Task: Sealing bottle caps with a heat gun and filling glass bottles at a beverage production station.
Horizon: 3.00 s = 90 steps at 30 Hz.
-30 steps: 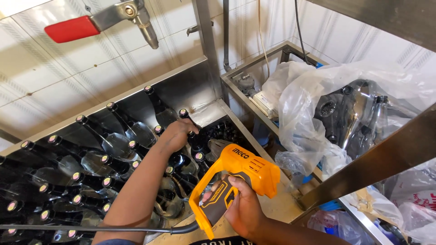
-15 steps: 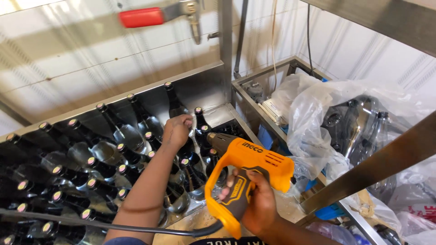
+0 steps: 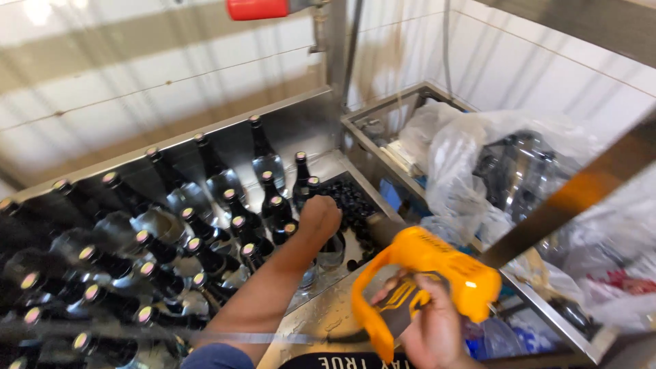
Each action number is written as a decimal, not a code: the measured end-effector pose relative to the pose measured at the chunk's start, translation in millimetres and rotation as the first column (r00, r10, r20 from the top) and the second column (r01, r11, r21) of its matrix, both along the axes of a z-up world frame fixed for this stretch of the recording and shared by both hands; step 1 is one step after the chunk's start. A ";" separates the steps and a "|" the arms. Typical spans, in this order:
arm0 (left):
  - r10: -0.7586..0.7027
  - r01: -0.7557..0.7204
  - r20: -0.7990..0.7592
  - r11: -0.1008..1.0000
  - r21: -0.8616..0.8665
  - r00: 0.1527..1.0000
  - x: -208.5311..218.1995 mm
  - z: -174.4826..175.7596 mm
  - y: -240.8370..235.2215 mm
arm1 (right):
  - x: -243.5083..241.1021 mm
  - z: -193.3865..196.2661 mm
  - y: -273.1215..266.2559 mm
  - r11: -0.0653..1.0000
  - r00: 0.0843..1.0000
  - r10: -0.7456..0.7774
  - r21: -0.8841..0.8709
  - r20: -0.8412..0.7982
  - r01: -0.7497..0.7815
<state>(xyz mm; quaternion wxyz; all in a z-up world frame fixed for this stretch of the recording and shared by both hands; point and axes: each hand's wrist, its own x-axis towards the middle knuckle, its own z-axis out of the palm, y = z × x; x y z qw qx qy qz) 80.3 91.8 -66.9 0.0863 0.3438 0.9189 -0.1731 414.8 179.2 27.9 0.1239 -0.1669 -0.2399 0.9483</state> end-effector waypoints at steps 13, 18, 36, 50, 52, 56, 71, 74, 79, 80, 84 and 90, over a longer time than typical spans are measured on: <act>-0.153 -0.292 0.681 0.821 0.491 0.716 61.6 161.0 -63.6 | 33.8 -8.9 -35.2 0.985 0.969 0.140 -0.126 0.202 -0.116; 0.098 -0.579 0.585 0.348 0.738 0.805 66.6 145.8 -75.8 | 40.2 7.4 -35.5 0.953 0.962 0.267 -0.132 -0.058 -0.272; -0.091 -0.031 0.194 0.835 0.549 0.977 55.4 112.7 -77.8 | 35.9 6.1 -33.5 0.872 0.914 0.402 -0.322 0.045 -0.368; 0.351 -0.243 0.062 0.500 0.832 0.934 67.5 85.5 -141.6 | 36.6 11.6 -47.9 0.894 0.927 0.356 -0.247 -0.114 -0.374; 0.430 -0.315 0.097 0.472 0.824 0.898 84.4 91.4 -141.9 | 35.2 10.7 -48.3 0.936 0.946 0.309 -0.143 -0.094 -0.320; 0.459 -0.545 0.362 0.369 0.753 0.811 104.1 87.1 -138.6 | 37.5 7.3 -50.7 0.910 0.934 0.323 -0.220 -0.154 -0.351; 0.222 -0.394 0.328 0.583 0.711 0.918 82.2 93.8 -146.8 | 35.3 12.9 -44.7 0.930 0.943 0.329 -0.158 -0.056 -0.333; 0.029 -0.315 0.415 0.702 0.639 0.909 52.7 94.7 -159.8 | 32.5 19.8 -46.4 0.903 0.922 0.384 -0.230 0.051 -0.363; 0.242 -0.563 0.582 0.682 0.467 0.776 109.5 160.2 -143.2 | 27.0 15.1 -44.7 0.837 0.858 0.501 -0.318 0.114 -0.446; 0.163 -0.550 0.578 0.584 0.597 0.800 94.1 129.8 -151.1 | 26.7 13.4 -44.7 0.842 0.861 0.504 -0.254 0.062 -0.475; -0.069 -0.583 0.611 0.232 0.779 0.788 56.7 53.8 -175.6 | 26.0 16.5 -43.4 0.814 0.827 0.556 -0.148 -0.081 -0.562; 0.328 -0.698 0.636 0.119 0.706 0.699 115.2 140.0 -160.0 | 14.6 5.1 -44.9 0.816 0.829 0.558 -0.199 0.027 -0.543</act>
